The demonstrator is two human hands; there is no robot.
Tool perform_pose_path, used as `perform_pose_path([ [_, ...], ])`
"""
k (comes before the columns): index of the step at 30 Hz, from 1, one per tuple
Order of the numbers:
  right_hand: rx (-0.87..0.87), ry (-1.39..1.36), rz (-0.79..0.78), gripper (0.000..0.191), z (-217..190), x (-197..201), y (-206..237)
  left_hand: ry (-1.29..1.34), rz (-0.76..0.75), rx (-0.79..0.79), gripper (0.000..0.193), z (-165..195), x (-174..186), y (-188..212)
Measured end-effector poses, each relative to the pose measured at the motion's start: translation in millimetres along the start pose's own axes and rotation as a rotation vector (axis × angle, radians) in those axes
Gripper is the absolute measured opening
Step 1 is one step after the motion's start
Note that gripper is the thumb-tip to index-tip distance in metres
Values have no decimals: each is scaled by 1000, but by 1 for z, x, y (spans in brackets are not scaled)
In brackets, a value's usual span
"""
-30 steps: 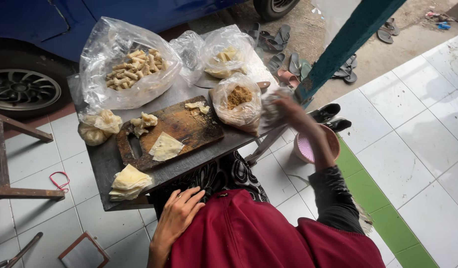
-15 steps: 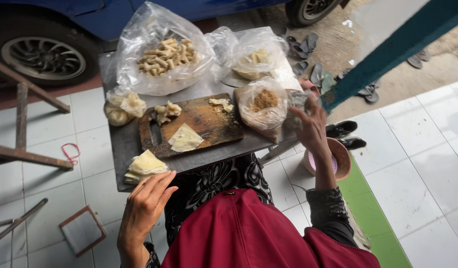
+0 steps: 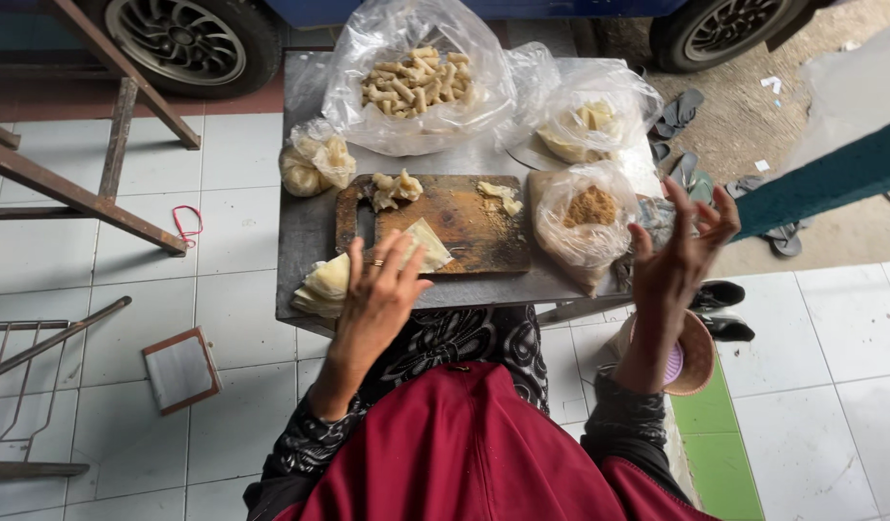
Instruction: The person sits at a low table and wraps pieces of pale dough in thin square pastry wrappers, folding the wrapper around each dough piece by hand. Finished wrapped pieces are placed on a plate beside the cutting board, and the person repeats the wrapping cycle with new wrappers and dough pieces.
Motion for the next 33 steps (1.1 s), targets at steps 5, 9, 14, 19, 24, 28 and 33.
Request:
perform_pose_path([
  [5,433,-154,-337,61,-137,-61,11,77,-53,84,50,-1,-32,13],
  [9,697,-150,-504,74,-212,-108,14,88,-33,95,56,-5,-35,19],
  [14,781,-42,-474,70,-234,-139,11,37,-79,62,58,-6,-36,23],
  [19,764,-55,-528,64,-232,-153,11,51,-108,47,57,-12,-39,22],
  [24,741,-54,-507,58,-231,-158,7,64,-87,36,58,-15,-38,21],
  [28,719,-178,-533,47,-229,-161,-2,59,-115,38,59,-14,-36,24],
  [33,584,-223,-667,59,-223,-164,-10,74,-94,45,58,-11,-29,27],
])
Point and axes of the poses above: each hand's wrist, its own y-axis away from the middle knuckle, its own x-axis out of the back of the hand, z = x × y, the point moved 5 cm from there along -y, towards the middle knuckle, and after that the axes turned 1 degree about -x, right-handed, at the moved point
